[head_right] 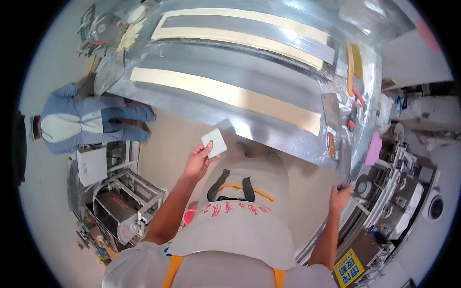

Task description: The person places a long sheet of dough on a metal table, smooths it, and then uses a large knife to cut it into smaller rectangular pieces. The person handles the dough and knife throughout the process.

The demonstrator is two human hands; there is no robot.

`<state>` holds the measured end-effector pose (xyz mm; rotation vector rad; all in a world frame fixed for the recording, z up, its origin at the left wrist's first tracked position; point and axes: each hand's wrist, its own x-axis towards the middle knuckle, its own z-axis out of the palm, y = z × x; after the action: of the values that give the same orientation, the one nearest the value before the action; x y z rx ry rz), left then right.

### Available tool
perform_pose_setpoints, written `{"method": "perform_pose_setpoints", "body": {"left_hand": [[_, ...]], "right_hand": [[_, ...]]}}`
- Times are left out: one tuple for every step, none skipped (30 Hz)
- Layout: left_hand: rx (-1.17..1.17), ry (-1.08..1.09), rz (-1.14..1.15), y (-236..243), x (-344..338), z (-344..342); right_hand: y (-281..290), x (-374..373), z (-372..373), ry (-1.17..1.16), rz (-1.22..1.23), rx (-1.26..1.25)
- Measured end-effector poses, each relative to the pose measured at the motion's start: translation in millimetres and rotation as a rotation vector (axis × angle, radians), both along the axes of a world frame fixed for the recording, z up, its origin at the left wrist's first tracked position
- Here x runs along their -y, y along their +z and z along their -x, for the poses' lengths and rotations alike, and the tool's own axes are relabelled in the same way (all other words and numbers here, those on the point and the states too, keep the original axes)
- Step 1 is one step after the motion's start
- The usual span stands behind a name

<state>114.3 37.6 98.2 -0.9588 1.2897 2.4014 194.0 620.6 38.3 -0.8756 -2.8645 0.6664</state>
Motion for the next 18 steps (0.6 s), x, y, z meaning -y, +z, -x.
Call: {"method": "perform_pose_setpoints", "body": {"left_hand": [[-0.016,0.008,0.020,5,12,-2],[-0.028,0.016,0.040,8,24,-2],[-0.032,0.027,0.059,12,35,-2],[-0.066,0.024,0.130,16,41,2],[-0.097,0.016,0.205,24,47,10],[-0.124,0.009,0.282,32,52,14],[-0.166,0.039,0.324,41,57,20],[-0.162,0.036,0.410,48,76,29],[-0.143,0.034,0.468,50,90,26],[-0.129,0.039,0.520,51,102,20],[-0.108,0.079,0.421,50,118,15],[-0.096,0.116,0.322,45,136,9],[-0.084,0.151,0.224,43,157,5],[-0.082,0.141,0.206,46,175,1],[-0.078,0.127,0.188,49,193,-3],[-0.071,0.105,0.167,51,212,-9],[-0.063,0.110,0.203,52,230,-12],[-0.055,0.109,0.238,55,249,-13]], "right_hand": [[7,16,-10,-0.003,-0.023,-0.036],[17,30,-18,-0.051,0.029,-0.033],[26,44,-20,-0.095,0.079,-0.021],[30,59,-14,-0.093,0.123,-0.077],[32,75,-10,-0.096,0.171,-0.130],[32,87,-1,-0.097,0.222,-0.180],[25,103,16,0.094,0.096,-0.333],[25,143,50,0.096,0.325,-0.322],[45,183,85,0.102,0.528,-0.291],[61,214,110,0.113,0.723,-0.258],[60,240,126,0.182,0.776,-0.261],[57,265,141,0.252,0.829,-0.269],[56,295,154,0.322,0.883,-0.273],[61,329,165,0.337,0.907,-0.237],[69,363,173,0.348,0.930,-0.201],[77,397,178,0.351,0.949,-0.163],[82,428,184,0.333,0.962,-0.100],[80,455,188,0.373,0.983,-0.086]]}}
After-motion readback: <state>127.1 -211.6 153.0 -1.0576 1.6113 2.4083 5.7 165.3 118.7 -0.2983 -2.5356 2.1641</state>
